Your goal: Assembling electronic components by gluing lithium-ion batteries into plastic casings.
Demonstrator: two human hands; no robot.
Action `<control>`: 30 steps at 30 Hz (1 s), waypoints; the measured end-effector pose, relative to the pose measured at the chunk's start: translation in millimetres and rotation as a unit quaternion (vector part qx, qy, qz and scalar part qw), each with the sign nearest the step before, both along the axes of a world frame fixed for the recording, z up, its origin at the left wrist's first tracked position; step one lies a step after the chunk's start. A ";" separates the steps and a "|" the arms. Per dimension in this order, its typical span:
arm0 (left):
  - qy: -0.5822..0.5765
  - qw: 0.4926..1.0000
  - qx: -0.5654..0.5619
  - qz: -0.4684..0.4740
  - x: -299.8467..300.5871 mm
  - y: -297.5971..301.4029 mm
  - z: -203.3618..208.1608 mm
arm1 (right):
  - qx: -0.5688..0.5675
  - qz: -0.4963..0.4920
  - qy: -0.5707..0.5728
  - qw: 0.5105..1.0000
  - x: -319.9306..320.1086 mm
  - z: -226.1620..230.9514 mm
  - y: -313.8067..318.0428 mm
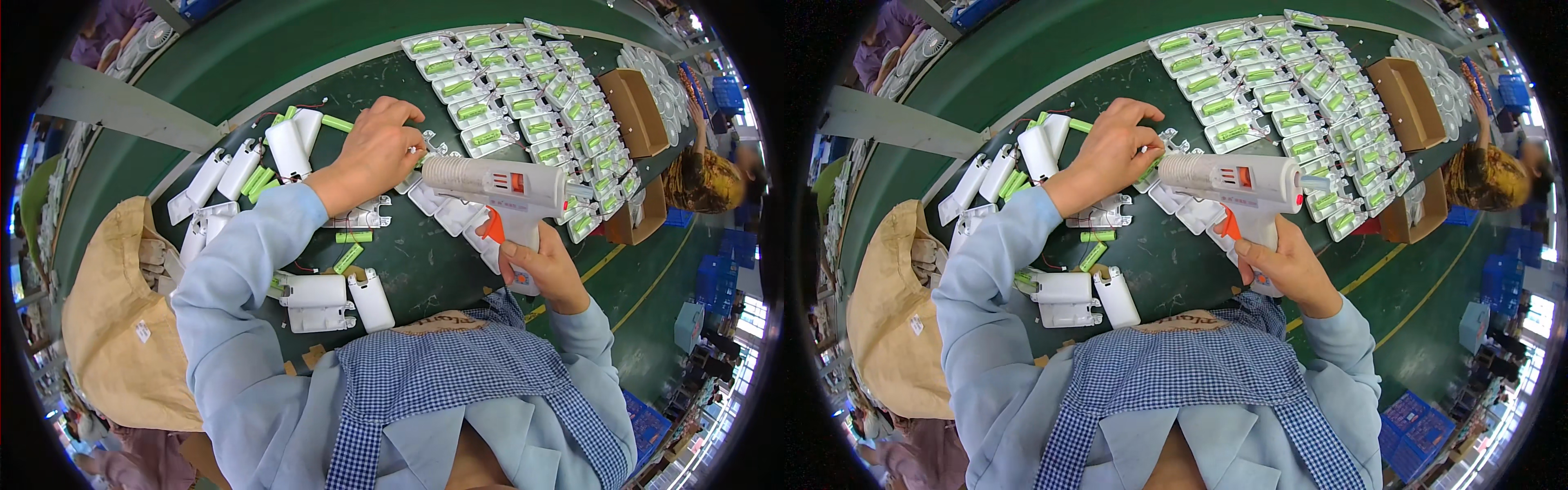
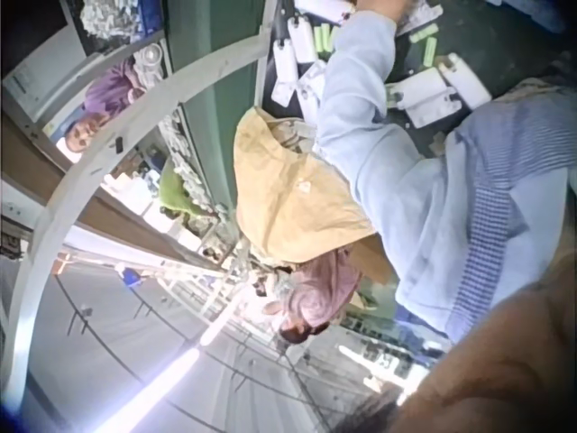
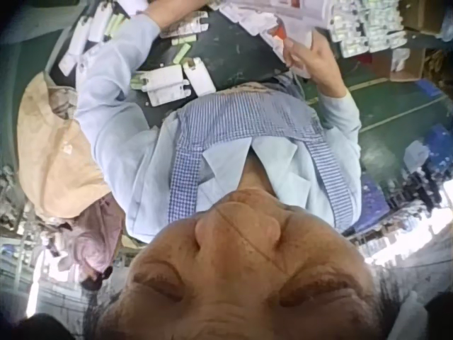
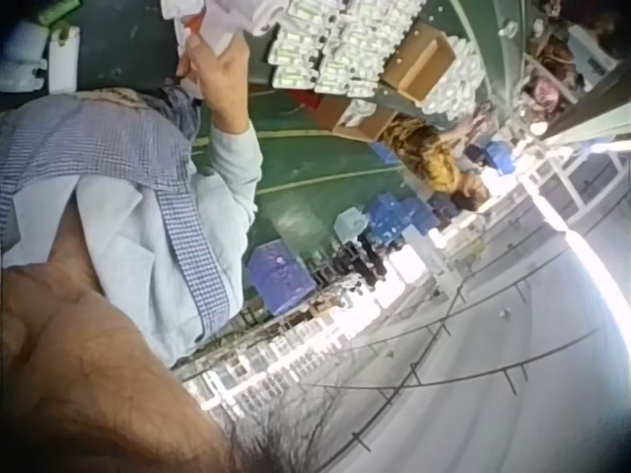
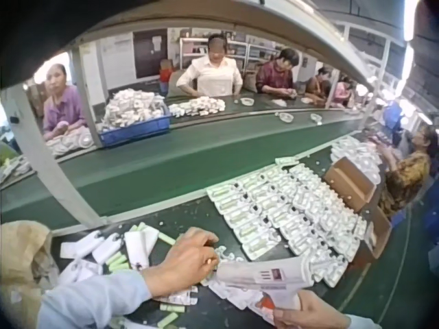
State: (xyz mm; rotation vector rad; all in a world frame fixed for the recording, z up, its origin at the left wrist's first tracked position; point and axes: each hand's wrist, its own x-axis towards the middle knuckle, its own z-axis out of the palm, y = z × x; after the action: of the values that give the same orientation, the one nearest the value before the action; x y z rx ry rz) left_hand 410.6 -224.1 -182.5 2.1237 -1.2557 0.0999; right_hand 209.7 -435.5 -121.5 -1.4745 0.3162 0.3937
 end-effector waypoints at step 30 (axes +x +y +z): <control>-0.132 0.966 0.187 0.116 28.5 58.8 6.7 | 0.015 -0.016 -0.023 0.999 3.1 -6.4 -2.8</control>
State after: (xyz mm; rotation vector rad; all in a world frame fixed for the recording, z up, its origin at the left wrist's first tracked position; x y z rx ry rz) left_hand 439.1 -165.4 -175.8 2.6534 -1.2439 0.2747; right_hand 212.8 -438.3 -127.9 -1.4444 0.2953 0.3364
